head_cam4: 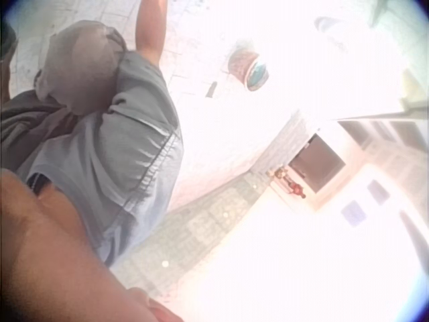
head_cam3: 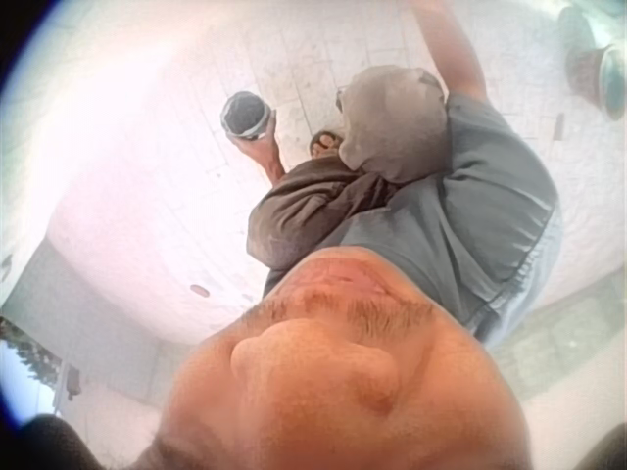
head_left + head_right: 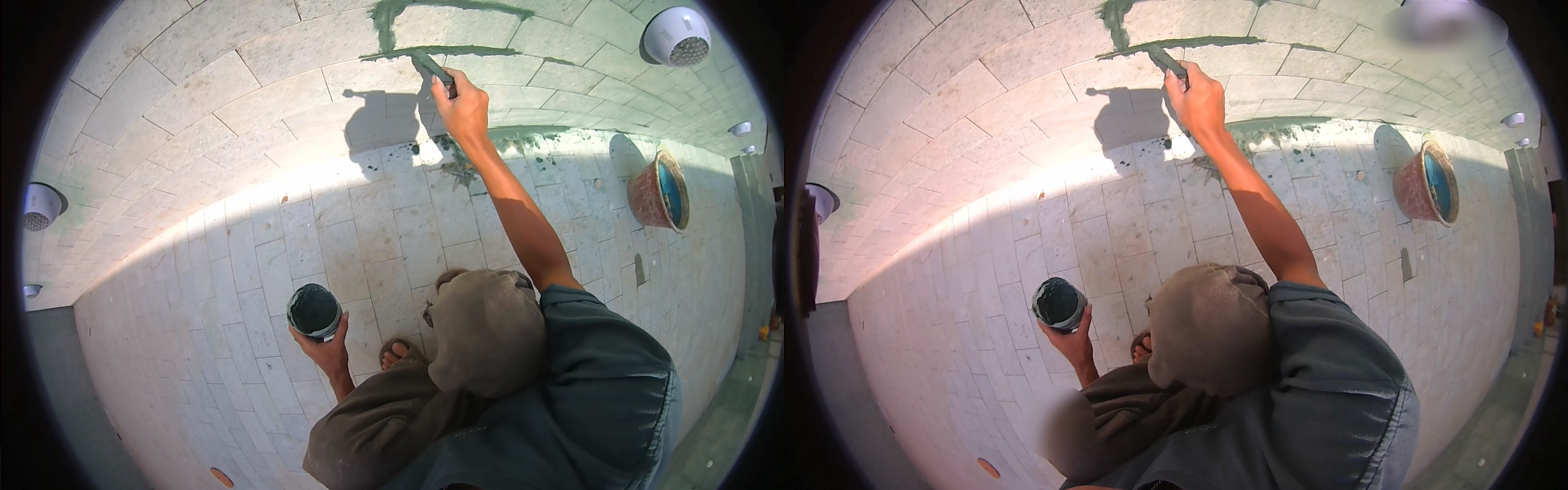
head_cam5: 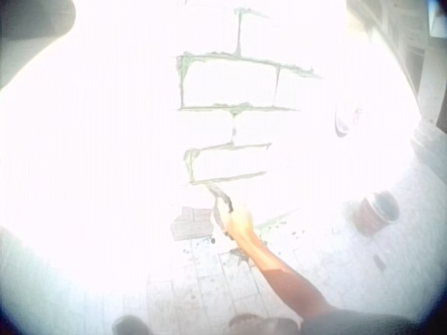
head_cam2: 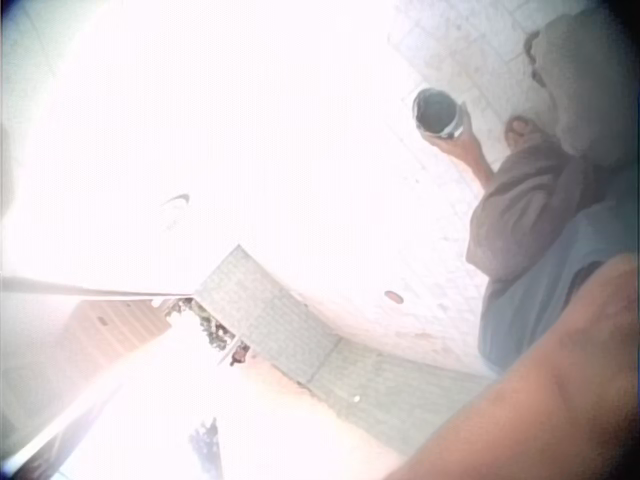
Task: The person applies green grout to the gaps between tiles on a swimming pool wall by picking up small amounts with a scraper and pressing it into the joints.
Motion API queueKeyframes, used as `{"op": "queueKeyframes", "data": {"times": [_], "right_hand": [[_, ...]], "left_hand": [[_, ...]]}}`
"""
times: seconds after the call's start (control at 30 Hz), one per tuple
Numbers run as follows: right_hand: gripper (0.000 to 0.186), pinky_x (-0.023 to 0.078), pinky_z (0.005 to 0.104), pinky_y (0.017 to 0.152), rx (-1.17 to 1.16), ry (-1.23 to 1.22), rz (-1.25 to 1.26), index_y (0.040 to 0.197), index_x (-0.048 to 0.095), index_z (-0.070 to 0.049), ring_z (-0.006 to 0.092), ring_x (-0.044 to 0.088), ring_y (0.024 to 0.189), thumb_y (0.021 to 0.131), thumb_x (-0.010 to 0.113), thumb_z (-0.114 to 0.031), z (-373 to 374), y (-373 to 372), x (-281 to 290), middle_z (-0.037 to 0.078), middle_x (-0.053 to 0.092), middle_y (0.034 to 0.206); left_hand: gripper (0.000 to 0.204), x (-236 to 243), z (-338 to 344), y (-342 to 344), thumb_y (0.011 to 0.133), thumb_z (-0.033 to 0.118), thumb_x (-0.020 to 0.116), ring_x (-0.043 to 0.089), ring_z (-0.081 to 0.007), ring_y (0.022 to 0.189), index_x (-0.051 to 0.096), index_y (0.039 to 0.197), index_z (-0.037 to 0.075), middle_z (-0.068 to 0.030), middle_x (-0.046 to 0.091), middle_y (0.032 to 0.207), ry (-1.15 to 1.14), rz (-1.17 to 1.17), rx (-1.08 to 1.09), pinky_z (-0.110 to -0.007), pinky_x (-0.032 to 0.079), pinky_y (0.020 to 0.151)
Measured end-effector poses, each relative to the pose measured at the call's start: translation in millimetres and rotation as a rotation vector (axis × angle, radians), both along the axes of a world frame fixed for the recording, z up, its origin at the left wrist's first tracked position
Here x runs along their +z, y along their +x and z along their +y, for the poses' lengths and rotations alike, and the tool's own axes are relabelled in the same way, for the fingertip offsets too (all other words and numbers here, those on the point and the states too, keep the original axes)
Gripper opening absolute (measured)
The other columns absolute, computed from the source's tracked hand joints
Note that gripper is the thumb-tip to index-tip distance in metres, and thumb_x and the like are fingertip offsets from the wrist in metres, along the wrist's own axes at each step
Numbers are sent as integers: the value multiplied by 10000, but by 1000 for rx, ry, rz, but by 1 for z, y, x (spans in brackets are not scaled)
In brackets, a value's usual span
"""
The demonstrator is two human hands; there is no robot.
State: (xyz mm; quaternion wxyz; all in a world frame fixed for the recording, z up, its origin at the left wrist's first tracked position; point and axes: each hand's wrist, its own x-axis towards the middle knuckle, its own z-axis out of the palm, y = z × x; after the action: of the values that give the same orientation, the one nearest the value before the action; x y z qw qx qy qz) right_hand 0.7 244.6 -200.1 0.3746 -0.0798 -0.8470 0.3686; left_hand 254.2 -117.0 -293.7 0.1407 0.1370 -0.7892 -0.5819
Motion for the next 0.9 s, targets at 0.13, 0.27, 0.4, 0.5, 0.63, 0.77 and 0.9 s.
{"op": "queueKeyframes", "data": {"times": [0.13, 0.27, 0.4, 0.5, 0.63, 0.77, 0.9], "right_hand": [[330, 539, 397, 636, -58, 166, 103, 1131, 683, -6, 316, 682, 694, 848, 684, -176, 4, 7, 7, 193, 691, 826], [342, 546, 385, 646, -57, 294, 77, 1163, 670, 13, 322, 683, 715, 845, 676, -113, -2, 6, 15, 210, 699, 897], [357, 547, 428, 690, 37, 301, 119, 1191, 642, 27, 379, 667, 777, 854, 644, -91, -17, -4, 18, 222, 681, 935], [345, 553, 412, 685, 130, 335, 228, 1188, 642, 30, 367, 669, 784, 857, 637, -67, -28, -19, 16, 224, 675, 919], [341, 576, 354, 655, 215, 460, 228, 1193, 646, 17, 311, 683, 746, 859, 645, -53, -50, -34, 12, 194, 687, 915], [337, 587, 351, 667, 344, 394, 217, 1192, 647, 5, 295, 688, 732, 861, 658, -55, -75, -35, 15, 177, 697, 934], [337, 580, 331, 680, 398, 266, 238, 1190, 651, -7, 268, 693, 733, 860, 676, -74, -83, -32, 14, 168, 702, 949]], "left_hand": [[897, 2, 1, -1, 643, 112, 919, 533, -267, 1154, 396, 1360, -21, -160, 503, 1246, 4, -6, -11, -381, 454, 982], [893, 3, 2, 1, 644, 114, 919, 537, -268, 1147, 399, 1357, -17, -163, 503, 1243, -51, 11, -15, -381, 459, 974], [902, 4, 3, 0, 640, 117, 922, 537, -268, 1142, 396, 1360, -17, -162, 506, 1237, -27, 13, -21, -381, 464, 966], [902, 0, 2, 1, 639, 113, 921, 538, -265, 1141, 396, 1361, -15, -158, 510, 1235, -21, 27, -6, -380, 469, 960], [900, 2, 2, 1, 634, 105, 921, 538, -257, 1149, 399, 1359, -11, -155, 511, 1242, 17, 26, -7, -380, 467, 966], [900, 3, 0, 2, 631, 104, 922, 541, -252, 1144, 402, 1358, -8, -151, 511, 1244, 37, 30, 8, -380, 460, 976], [896, 1, -2, 1, 633, 112, 921, 551, -253, 1128, 404, 1356, -8, -147, 518, 1238, 7, 37, 16, -379, 457, 977]]}}
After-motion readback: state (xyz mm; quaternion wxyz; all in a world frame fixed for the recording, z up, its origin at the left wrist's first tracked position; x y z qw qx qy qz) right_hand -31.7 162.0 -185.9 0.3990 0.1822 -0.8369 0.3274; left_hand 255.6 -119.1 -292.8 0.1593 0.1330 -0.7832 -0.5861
